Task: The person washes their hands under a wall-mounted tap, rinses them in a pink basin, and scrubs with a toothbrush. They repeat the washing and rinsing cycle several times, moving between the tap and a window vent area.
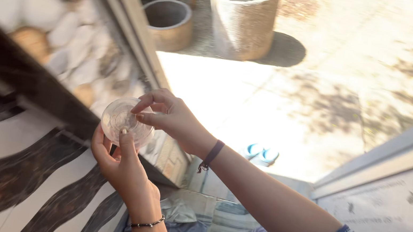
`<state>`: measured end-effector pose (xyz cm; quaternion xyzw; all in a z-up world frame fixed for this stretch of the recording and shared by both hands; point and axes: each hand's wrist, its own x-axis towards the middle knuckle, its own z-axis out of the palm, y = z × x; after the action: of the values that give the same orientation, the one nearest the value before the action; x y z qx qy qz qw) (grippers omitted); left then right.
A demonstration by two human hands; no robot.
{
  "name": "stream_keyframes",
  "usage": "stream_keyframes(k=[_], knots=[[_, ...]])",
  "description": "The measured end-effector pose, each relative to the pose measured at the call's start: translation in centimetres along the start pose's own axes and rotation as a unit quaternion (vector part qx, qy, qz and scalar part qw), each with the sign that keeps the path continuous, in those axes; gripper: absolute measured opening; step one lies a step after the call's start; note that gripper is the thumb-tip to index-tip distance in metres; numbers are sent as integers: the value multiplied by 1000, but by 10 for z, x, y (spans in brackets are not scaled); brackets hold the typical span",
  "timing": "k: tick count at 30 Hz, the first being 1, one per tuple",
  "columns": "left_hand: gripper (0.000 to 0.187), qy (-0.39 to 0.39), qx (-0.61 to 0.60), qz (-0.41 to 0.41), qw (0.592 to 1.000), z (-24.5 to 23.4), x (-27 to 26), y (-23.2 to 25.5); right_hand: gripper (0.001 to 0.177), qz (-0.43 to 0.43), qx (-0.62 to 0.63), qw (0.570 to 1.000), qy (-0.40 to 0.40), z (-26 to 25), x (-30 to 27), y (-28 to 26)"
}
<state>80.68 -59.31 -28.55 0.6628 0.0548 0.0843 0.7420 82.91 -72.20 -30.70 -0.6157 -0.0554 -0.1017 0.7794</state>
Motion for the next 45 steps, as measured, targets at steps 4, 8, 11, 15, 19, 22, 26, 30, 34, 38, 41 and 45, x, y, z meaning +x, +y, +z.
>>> stream_keyframes(k=[4,8,11,15,19,22,26,30,34,38,41,45], knots=[[51,-79,3,-15,997,59,8,-18,18,-43,-63,996,51,-64,6,-7],[51,-130,-7,-32,991,119,19,-39,21,-1,-46,995,85,-128,18,-8],[53,-153,-17,-49,987,170,33,-55,29,49,-24,995,86,-188,40,-5],[56,-175,-32,-78,981,243,43,-75,45,81,-4,993,88,-267,68,-6],[58,-206,-72,-98,971,314,59,-96,53,85,-23,992,87,-340,93,-15],[58,-225,-88,-111,964,358,75,-111,55,122,-31,989,83,-386,115,-14],[54,-240,-76,-131,959,388,102,-130,57,174,15,982,67,-423,145,11],[53,-283,-113,-121,945,393,135,-153,59,208,72,975,44,-438,175,37],[55,-292,-108,-151,938,388,173,-189,60,235,64,968,54,-438,196,68],[54,-286,-82,-192,935,384,212,-239,60,257,31,963,70,-438,221,115],[51,-283,-76,-212,932,383,235,-288,60,287,24,954,84,-443,234,161],[50,-273,-47,-227,934,380,253,-370,63,337,1,935,106,-460,238,235]])
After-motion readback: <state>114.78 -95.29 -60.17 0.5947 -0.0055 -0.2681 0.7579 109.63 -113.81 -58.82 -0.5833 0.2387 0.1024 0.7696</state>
